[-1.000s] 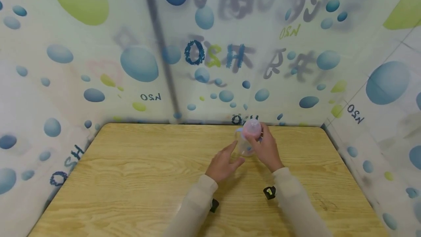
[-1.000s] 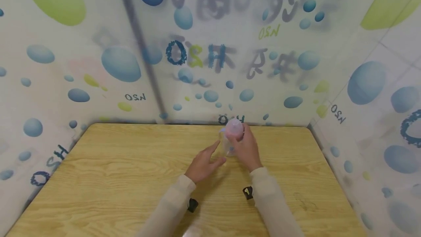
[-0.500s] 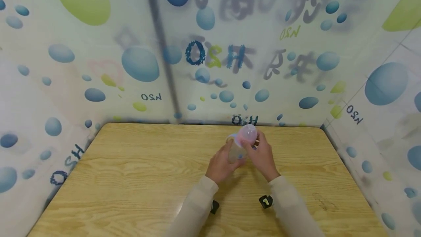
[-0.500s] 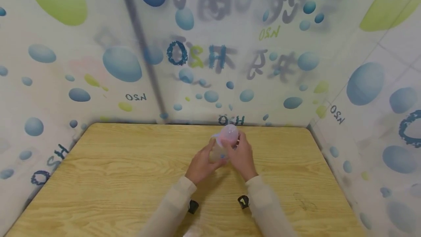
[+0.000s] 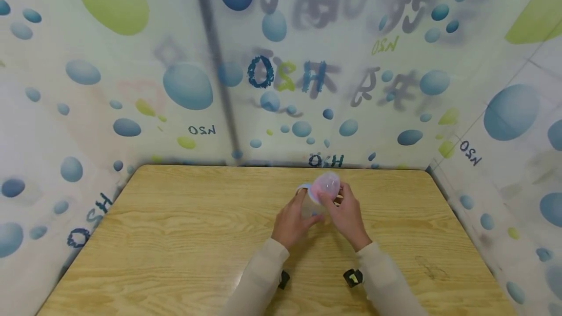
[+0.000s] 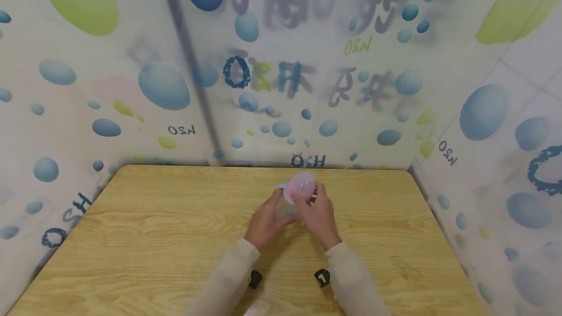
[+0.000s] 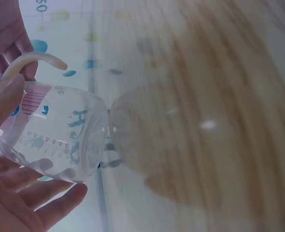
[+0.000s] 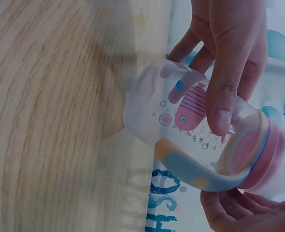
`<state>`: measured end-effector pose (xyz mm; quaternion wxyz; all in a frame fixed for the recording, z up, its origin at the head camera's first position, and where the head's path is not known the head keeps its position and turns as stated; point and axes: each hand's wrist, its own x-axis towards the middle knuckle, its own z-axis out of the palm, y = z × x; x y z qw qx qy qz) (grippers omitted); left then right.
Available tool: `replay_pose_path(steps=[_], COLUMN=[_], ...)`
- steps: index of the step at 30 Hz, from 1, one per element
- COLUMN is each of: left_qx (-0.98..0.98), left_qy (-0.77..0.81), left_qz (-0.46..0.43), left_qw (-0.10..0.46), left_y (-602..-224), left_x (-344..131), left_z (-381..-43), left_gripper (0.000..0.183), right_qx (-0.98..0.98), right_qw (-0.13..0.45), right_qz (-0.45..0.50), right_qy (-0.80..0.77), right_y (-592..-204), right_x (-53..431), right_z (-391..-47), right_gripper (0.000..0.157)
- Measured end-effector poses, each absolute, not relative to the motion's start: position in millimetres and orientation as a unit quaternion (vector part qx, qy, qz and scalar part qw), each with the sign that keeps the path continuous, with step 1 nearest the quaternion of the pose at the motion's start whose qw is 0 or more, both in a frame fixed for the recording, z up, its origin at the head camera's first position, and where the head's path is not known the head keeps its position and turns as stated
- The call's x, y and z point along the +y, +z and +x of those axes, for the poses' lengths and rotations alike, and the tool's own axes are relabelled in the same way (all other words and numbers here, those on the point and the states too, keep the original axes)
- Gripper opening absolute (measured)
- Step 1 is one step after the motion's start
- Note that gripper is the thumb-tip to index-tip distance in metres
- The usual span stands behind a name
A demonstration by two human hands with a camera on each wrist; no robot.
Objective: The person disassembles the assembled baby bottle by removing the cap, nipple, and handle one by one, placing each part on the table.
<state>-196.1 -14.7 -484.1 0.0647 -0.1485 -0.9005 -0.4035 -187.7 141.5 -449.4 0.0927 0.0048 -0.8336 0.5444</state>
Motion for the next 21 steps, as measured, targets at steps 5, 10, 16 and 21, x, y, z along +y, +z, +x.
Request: replay_pose_path(steps=[5, 10, 16, 21], left_qx=[-0.896, -0.899, -0.899, -0.897], left_qy=[-0.403, -0.381, -0.376, -0.379], left_qz=[-0.173, -0.203, -0.21, -0.211], left_qw=[0.067, 0.077, 0.084, 0.086], left_y=[-482.8, -480.3, -473.1, -469.0], left_x=[-21.2, -29.0, -35.4, -38.5], left_z=[-193.8, -191.5, -185.7, -182.8], left_gripper=[0.065, 0.069, 0.077, 0.076], right_qx=[-0.84, -0.84, -0.83, -0.833], right_qw=[0.074, 0.072, 0.075, 0.08], right_qz=[0.033, 0.117, 0.172, 0.174], right_qy=[0.537, 0.525, 0.525, 0.519], right_y=[-449.1, -446.8, -440.4, -438.5], right_x=[148.3, 166.0, 173.9, 172.4], right_z=[-184.1, -184.9, -186.8, -186.1], right_gripper=[0.057, 0.058, 0.059, 0.059])
